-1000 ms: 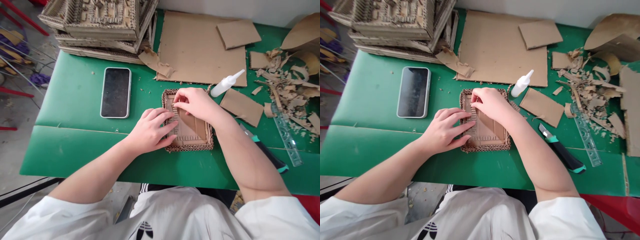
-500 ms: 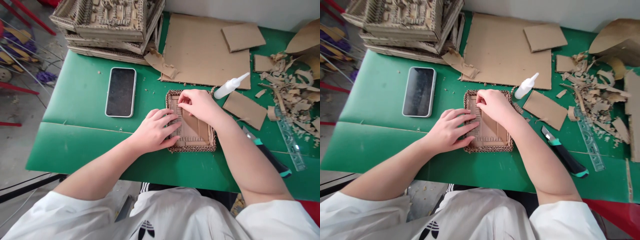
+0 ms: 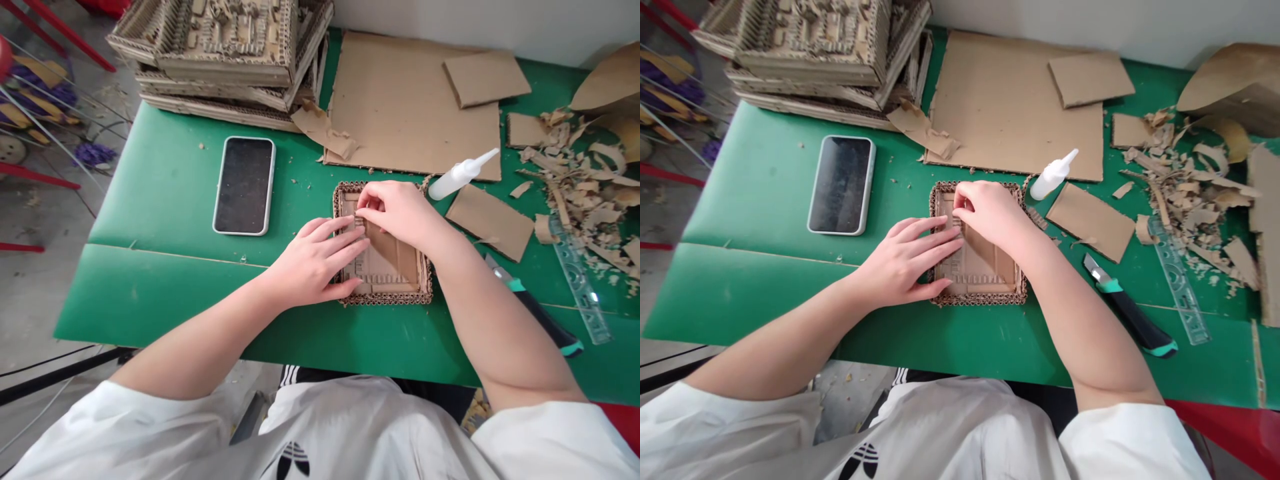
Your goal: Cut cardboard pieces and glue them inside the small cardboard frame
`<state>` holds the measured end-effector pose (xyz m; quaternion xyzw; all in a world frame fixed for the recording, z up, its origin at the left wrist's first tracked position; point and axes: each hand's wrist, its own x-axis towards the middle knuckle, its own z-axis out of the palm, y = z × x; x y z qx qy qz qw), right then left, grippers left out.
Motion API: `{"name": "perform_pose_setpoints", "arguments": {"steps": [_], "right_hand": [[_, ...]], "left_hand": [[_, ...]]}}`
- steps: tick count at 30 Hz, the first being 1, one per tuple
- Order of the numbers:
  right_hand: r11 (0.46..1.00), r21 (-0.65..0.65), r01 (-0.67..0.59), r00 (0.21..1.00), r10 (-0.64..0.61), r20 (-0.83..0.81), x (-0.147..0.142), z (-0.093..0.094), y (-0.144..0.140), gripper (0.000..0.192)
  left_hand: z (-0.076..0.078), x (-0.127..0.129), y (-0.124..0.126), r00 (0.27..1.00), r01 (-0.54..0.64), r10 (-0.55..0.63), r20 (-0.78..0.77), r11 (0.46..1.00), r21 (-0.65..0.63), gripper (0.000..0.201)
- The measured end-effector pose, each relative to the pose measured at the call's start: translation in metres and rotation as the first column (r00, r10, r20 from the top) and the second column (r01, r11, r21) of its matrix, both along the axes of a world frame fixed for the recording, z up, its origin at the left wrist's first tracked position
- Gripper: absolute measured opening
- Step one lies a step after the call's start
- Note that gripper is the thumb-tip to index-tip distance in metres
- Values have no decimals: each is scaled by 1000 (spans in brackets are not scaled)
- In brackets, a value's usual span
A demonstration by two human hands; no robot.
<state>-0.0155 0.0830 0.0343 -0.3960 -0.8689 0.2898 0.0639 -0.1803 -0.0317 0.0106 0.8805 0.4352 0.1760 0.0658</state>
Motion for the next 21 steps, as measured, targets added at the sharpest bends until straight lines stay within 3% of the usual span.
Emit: {"name": "perform_pose_setpoints", "arguments": {"steps": [21], "right_hand": [[997, 76, -18, 1000, 17, 16, -2, -7, 1, 7]], "left_hand": [[-6, -1, -1, 1000, -3, 3, 2, 1000, 1, 49]]}}
